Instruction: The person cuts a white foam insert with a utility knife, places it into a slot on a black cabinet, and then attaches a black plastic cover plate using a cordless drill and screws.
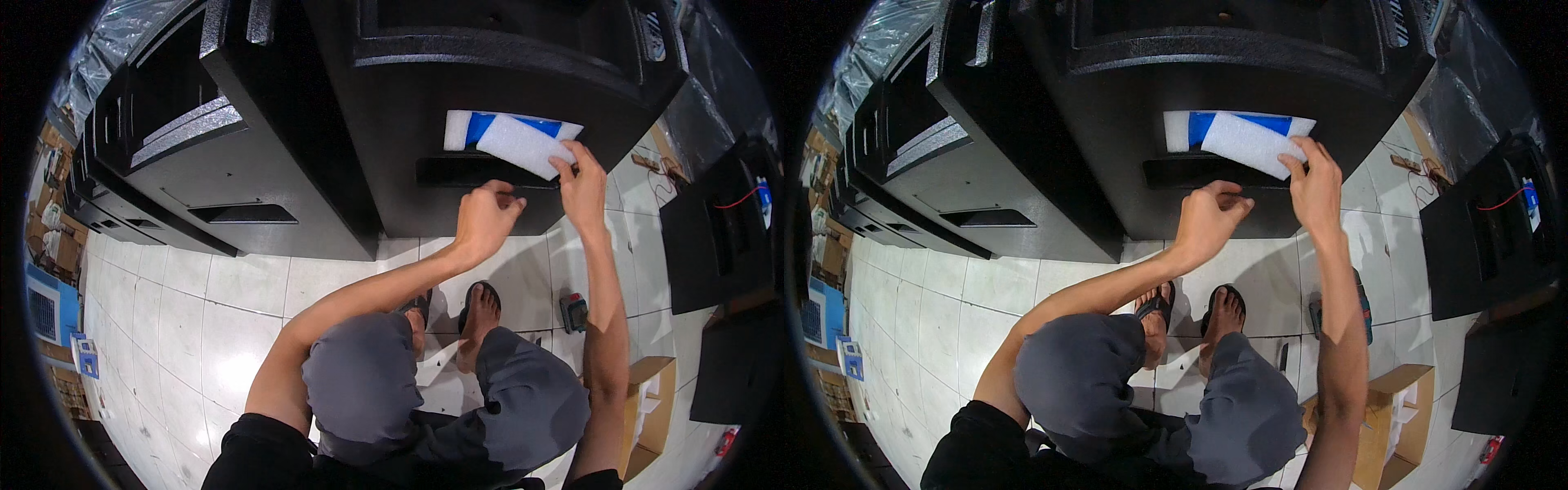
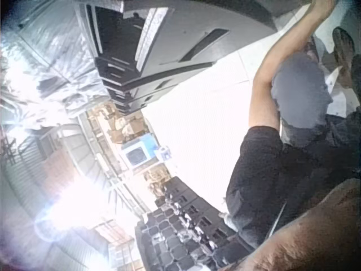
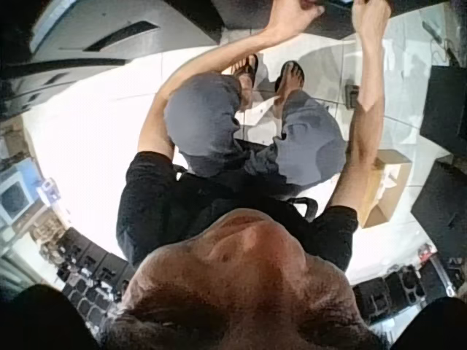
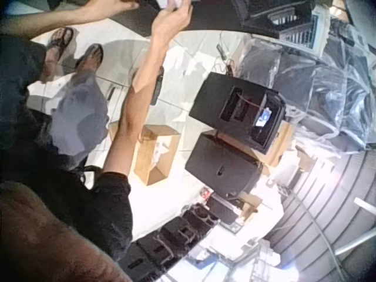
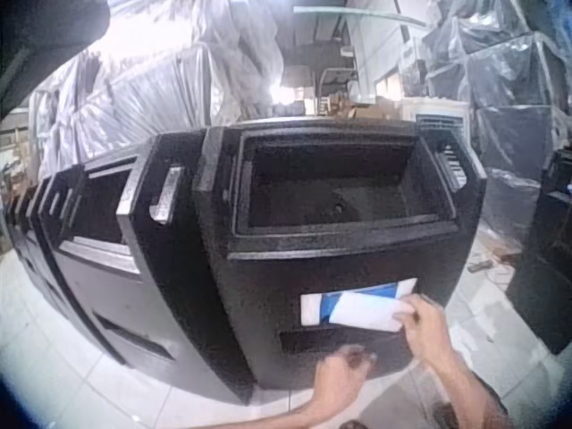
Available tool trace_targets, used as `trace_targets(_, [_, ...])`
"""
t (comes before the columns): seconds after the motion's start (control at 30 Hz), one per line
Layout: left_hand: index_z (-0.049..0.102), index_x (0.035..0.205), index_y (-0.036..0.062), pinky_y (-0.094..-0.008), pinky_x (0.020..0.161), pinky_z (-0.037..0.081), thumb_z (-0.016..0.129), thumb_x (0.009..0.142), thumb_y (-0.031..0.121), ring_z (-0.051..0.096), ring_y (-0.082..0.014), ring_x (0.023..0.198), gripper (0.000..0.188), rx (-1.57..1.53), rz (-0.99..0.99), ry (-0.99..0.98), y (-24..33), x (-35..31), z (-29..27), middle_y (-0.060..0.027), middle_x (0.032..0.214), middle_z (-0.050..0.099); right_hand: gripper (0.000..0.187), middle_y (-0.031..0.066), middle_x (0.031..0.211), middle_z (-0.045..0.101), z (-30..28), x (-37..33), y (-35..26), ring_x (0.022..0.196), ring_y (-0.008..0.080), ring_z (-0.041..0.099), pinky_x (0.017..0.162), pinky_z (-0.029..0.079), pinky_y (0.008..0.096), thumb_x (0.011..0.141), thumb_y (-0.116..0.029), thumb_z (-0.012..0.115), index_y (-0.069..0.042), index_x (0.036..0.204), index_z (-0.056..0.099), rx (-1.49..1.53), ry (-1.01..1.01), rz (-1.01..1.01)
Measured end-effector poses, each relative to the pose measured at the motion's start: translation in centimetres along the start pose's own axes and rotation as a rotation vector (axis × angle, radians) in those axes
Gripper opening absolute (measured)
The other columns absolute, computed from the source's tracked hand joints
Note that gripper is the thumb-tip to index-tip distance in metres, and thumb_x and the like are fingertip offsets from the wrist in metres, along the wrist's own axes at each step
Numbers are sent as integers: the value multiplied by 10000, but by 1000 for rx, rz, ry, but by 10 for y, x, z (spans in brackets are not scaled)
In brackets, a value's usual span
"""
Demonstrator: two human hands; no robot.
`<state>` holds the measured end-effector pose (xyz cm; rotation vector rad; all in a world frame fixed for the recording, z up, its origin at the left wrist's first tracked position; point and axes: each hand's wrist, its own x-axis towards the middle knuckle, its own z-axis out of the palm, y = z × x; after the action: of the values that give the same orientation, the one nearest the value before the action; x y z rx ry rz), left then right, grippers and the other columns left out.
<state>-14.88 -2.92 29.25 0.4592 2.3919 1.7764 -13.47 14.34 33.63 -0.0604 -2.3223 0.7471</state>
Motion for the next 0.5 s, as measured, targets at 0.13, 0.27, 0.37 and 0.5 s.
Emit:
trace_targets(0.13, [624,1154,6,-447,1011,419,700,799,152,502,-349,1229,391,643,972,174,4,15,-19,-160,1302,562,285,216,956,651,2,19,-14,723,336,632,689,490,396,823,-139,700,21,1050,632,-34,-71,0])
trace_targets(0.27, [498,1347,47,-460,1155,245,709,801,244,290,-325,1407,618,1012,1040,207,2,41,-36,-115,1502,363,344,185,898,646,18,11,-19,676,313,628,645,501,377,826,-230,733,12,1037,610,31,99,-68])
trace_targets(0.37, [286,1494,148,-412,1197,161,644,839,383,198,-228,1451,782,1269,943,194,-10,48,-43,-25,1573,225,390,155,847,625,31,11,-18,688,312,634,636,512,374,827,-292,743,1,1013,565,-30,324,-155])
trace_targets(0.5, [200,1526,226,-387,1200,150,565,857,473,191,-173,1448,801,1425,891,275,-21,51,-44,44,1583,185,404,129,898,606,41,7,-14,735,307,646,649,524,382,829,-299,747,-4,998,528,-273,371,-75])
